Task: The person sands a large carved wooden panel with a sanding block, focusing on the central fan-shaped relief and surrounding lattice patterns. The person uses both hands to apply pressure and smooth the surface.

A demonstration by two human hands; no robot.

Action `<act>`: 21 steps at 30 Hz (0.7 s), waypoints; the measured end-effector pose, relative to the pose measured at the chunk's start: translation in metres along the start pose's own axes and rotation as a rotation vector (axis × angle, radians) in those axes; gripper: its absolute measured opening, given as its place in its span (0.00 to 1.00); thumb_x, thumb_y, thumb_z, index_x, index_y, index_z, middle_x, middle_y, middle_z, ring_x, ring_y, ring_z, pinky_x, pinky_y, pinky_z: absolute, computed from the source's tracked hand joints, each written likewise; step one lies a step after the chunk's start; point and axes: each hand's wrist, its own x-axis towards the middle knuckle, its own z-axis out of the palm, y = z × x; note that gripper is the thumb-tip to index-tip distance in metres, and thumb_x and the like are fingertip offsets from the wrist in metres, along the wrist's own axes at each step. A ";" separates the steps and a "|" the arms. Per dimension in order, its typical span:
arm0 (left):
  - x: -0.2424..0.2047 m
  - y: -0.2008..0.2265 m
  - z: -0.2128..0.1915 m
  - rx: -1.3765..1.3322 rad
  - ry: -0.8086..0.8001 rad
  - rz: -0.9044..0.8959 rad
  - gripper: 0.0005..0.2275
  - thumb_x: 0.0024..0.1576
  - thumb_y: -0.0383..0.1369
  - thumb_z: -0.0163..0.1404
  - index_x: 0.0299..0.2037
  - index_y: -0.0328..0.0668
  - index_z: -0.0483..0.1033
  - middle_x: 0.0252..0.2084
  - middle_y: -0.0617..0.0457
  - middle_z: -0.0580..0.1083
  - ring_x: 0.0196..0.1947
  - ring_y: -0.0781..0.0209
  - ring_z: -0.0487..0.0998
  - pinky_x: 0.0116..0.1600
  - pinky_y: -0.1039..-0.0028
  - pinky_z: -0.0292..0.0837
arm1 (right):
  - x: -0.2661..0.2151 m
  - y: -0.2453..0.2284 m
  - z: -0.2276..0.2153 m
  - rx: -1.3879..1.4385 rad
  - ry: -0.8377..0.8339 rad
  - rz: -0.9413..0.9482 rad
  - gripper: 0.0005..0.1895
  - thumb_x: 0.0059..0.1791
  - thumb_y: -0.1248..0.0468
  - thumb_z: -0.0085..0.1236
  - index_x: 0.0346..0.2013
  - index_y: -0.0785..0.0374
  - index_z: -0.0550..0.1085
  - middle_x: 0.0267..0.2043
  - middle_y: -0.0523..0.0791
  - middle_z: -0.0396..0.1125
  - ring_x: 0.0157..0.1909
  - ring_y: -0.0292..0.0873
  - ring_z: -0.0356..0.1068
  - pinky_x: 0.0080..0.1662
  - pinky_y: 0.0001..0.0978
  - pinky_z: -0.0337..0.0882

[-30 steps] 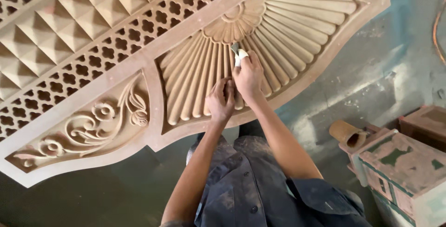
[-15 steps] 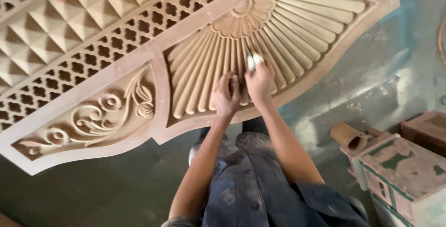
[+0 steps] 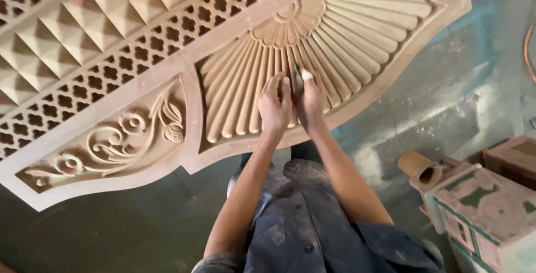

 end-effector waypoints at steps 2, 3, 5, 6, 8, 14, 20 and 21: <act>0.007 0.004 0.002 -0.012 0.071 0.168 0.10 0.65 0.31 0.48 0.49 0.32 0.77 0.43 0.37 0.79 0.41 0.41 0.81 0.46 0.60 0.75 | 0.004 -0.001 0.001 0.011 0.010 0.011 0.13 0.45 0.74 0.58 0.45 0.68 0.74 0.40 0.54 0.68 0.42 0.60 0.70 0.42 0.49 0.70; 0.009 0.005 0.001 -0.017 0.105 0.250 0.10 0.66 0.31 0.48 0.49 0.32 0.77 0.45 0.37 0.79 0.45 0.40 0.81 0.49 0.60 0.76 | 0.009 -0.001 0.005 0.018 0.016 -0.001 0.11 0.47 0.75 0.56 0.44 0.67 0.74 0.41 0.54 0.68 0.43 0.59 0.70 0.44 0.48 0.70; 0.005 0.002 -0.002 -0.017 0.067 0.134 0.11 0.65 0.31 0.47 0.50 0.32 0.78 0.44 0.36 0.79 0.43 0.41 0.82 0.47 0.60 0.76 | 0.015 0.003 0.015 -0.052 -0.011 -0.010 0.09 0.47 0.75 0.54 0.41 0.67 0.73 0.42 0.55 0.68 0.44 0.60 0.70 0.45 0.49 0.70; 0.004 -0.001 -0.003 -0.016 0.049 0.082 0.12 0.64 0.30 0.46 0.51 0.32 0.78 0.43 0.35 0.79 0.42 0.41 0.82 0.46 0.60 0.76 | 0.020 0.007 0.022 -0.116 -0.032 -0.024 0.09 0.44 0.75 0.55 0.40 0.68 0.72 0.42 0.56 0.68 0.43 0.61 0.69 0.44 0.50 0.69; 0.001 -0.005 -0.004 -0.012 0.060 0.088 0.11 0.65 0.31 0.47 0.51 0.31 0.77 0.43 0.35 0.79 0.41 0.43 0.82 0.46 0.61 0.75 | 0.021 0.016 0.028 -0.153 -0.062 -0.054 0.11 0.42 0.74 0.54 0.40 0.69 0.72 0.41 0.58 0.67 0.43 0.62 0.67 0.43 0.51 0.69; -0.029 -0.004 -0.018 0.015 -0.039 0.010 0.13 0.65 0.34 0.48 0.50 0.31 0.78 0.34 0.41 0.78 0.28 0.55 0.77 0.34 0.65 0.70 | -0.045 0.010 -0.031 0.815 -0.128 0.969 0.11 0.56 0.63 0.51 0.38 0.72 0.71 0.25 0.55 0.61 0.26 0.63 0.58 0.32 0.52 0.59; -0.055 0.000 -0.041 -0.014 -0.083 -0.056 0.12 0.65 0.35 0.49 0.48 0.30 0.79 0.24 0.46 0.71 0.22 0.63 0.68 0.29 0.68 0.64 | -0.025 -0.013 -0.086 -0.032 -0.356 0.420 0.07 0.45 0.69 0.59 0.27 0.73 0.72 0.23 0.60 0.69 0.28 0.60 0.74 0.33 0.48 0.69; -0.057 0.000 -0.045 0.012 -0.070 -0.058 0.12 0.65 0.35 0.50 0.47 0.31 0.79 0.23 0.46 0.70 0.22 0.63 0.67 0.29 0.69 0.64 | -0.016 -0.016 -0.081 -0.028 -0.287 0.311 0.06 0.44 0.70 0.60 0.29 0.73 0.73 0.24 0.60 0.69 0.29 0.61 0.74 0.34 0.49 0.69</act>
